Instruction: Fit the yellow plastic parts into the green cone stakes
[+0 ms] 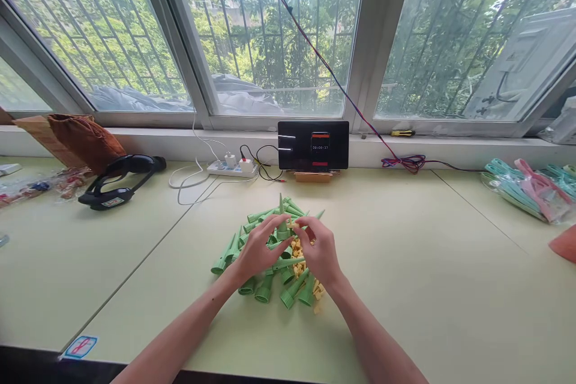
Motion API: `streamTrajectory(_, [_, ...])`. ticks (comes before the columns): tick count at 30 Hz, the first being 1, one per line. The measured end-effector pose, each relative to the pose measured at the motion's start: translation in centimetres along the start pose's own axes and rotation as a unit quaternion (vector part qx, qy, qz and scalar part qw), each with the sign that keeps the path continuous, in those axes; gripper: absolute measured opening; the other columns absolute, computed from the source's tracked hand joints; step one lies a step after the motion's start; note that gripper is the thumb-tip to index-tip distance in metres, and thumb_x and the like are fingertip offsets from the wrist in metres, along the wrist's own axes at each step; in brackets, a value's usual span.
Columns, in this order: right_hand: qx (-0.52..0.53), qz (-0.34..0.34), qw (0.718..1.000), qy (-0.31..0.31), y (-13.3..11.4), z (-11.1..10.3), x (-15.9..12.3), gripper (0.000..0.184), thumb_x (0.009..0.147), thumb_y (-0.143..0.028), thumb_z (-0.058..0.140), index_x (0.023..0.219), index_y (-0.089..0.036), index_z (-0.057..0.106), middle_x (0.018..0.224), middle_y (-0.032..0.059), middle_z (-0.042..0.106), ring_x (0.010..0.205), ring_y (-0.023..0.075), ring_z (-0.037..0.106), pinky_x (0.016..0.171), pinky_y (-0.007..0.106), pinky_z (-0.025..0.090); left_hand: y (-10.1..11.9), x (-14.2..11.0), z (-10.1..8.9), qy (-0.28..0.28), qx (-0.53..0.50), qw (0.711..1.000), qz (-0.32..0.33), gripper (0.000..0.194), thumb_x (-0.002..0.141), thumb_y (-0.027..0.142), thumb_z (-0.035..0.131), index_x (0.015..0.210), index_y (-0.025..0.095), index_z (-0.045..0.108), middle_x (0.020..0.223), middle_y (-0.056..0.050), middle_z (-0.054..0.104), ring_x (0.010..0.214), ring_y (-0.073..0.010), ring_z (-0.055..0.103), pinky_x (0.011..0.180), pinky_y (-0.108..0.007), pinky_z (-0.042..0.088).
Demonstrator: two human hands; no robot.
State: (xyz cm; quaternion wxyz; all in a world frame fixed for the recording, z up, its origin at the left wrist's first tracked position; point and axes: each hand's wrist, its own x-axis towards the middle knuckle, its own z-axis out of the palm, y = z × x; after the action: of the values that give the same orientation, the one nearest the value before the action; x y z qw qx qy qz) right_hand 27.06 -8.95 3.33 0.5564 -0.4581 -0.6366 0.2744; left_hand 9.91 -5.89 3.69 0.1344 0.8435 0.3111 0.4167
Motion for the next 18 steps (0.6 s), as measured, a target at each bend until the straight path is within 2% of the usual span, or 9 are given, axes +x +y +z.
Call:
streamTrajectory(7, [-0.003, 0.011, 1.0, 0.003, -0.16, 0.09, 0.05, 0.023, 0.095, -0.039, 0.053, 0.094, -0.018, 0.064, 0.079, 0.0028, 0.064, 0.063, 0.0145, 0.055, 0.059, 0.027, 0.047, -0.03, -0.1, 0.13, 0.004, 0.005, 1.0, 0.004, 0.043, 0.09, 0.025, 0.059, 0.131, 0.023, 0.049, 0.116, -0.008, 0.062, 0.104, -0.0197, 0.062, 0.089, -0.033, 0.053])
streamTrajectory(18, [0.001, 0.022, 1.0, -0.012, -0.21, 0.08, 0.07, 0.031, 0.096, -0.043, 0.049, 0.08, -0.018, 0.06, 0.063, -0.002, 0.049, 0.055, 0.0123, 0.042, 0.051, 0.025, 0.037, 0.21, -0.03, 0.0, -0.001, 0.013, 1.0, 0.019, 0.041, 0.089, 0.023, 0.058, 0.129, 0.024, 0.05, 0.112, -0.008, 0.063, 0.102, -0.0205, 0.063, 0.088, -0.034, 0.053])
